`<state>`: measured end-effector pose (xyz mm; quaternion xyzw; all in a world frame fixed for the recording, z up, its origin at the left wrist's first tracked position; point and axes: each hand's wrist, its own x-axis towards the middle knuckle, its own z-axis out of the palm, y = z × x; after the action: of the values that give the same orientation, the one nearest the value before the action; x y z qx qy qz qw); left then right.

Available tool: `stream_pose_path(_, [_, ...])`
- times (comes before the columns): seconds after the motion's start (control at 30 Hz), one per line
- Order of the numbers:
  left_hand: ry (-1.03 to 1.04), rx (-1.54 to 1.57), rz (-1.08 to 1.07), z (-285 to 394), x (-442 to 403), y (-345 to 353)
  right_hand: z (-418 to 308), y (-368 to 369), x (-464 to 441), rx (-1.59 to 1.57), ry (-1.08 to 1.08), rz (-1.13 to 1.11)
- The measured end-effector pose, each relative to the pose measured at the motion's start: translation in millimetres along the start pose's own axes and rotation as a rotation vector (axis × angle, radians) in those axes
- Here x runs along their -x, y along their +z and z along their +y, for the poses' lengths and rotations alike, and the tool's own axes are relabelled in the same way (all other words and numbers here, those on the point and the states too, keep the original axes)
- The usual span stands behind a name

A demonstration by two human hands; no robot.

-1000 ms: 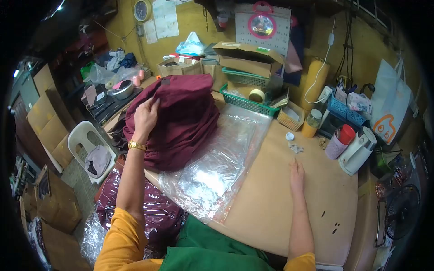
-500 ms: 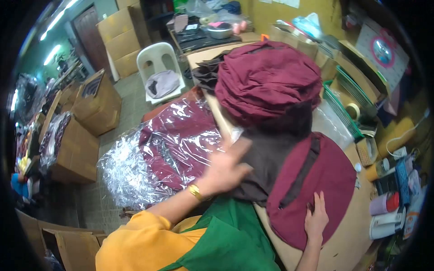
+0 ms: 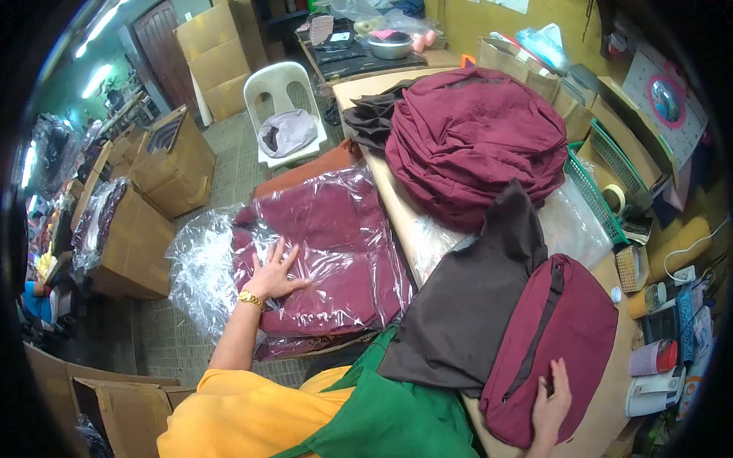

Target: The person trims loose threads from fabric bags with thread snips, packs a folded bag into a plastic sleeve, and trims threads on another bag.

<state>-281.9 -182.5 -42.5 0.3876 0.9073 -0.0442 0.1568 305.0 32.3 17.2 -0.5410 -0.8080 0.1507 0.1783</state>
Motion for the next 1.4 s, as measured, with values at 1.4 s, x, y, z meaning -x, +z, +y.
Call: stream_pose_path(1.4, [0.830, 1.299, -0.360, 448.4, -79.5, -60.5, 65.0, -58.1, -16.3, -0.036, 0.396, -0.062])
